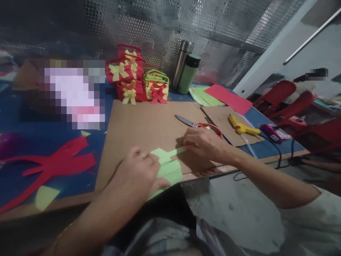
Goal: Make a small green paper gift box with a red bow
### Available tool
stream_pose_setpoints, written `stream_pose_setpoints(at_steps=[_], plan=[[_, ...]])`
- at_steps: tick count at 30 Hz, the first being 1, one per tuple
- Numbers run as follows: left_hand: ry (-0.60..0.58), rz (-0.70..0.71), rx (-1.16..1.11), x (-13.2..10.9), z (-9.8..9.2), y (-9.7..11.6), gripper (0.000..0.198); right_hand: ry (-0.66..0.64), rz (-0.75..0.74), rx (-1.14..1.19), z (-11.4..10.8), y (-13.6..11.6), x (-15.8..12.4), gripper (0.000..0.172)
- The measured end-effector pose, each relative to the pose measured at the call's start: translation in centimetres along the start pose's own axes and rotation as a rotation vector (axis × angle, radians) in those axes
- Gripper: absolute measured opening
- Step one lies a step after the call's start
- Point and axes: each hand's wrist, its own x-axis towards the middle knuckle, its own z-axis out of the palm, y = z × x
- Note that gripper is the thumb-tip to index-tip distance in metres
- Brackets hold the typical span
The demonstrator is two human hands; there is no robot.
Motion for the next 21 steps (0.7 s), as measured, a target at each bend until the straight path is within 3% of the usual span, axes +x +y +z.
stream_pose_setpoints(at_steps=[4,6,10,14,21], plan=[[0.042,0.003,-0.020,0.0,0.2,0.0,0.039,-0.056,0.221,0.231,-0.9,-0.3,0.0,0.009],[0.054,0.008,-0.021,0.1,0.2,0.1,0.038,-0.099,0.268,0.403,-1.4,-0.6,0.2,0.013],[0.058,0.020,-0.027,0.3,0.0,0.2,0.039,-0.210,0.192,0.726,-2.2,-0.8,0.6,0.027],[0.035,0.004,-0.041,0.3,-0.2,0.3,0.040,-0.319,0.161,0.895,-2.4,-0.4,1.2,0.027],[0.073,0.017,-0.039,0.3,-0.2,0.3,0.034,-0.259,0.101,0.916,-1.5,-1.0,2.6,0.020]])
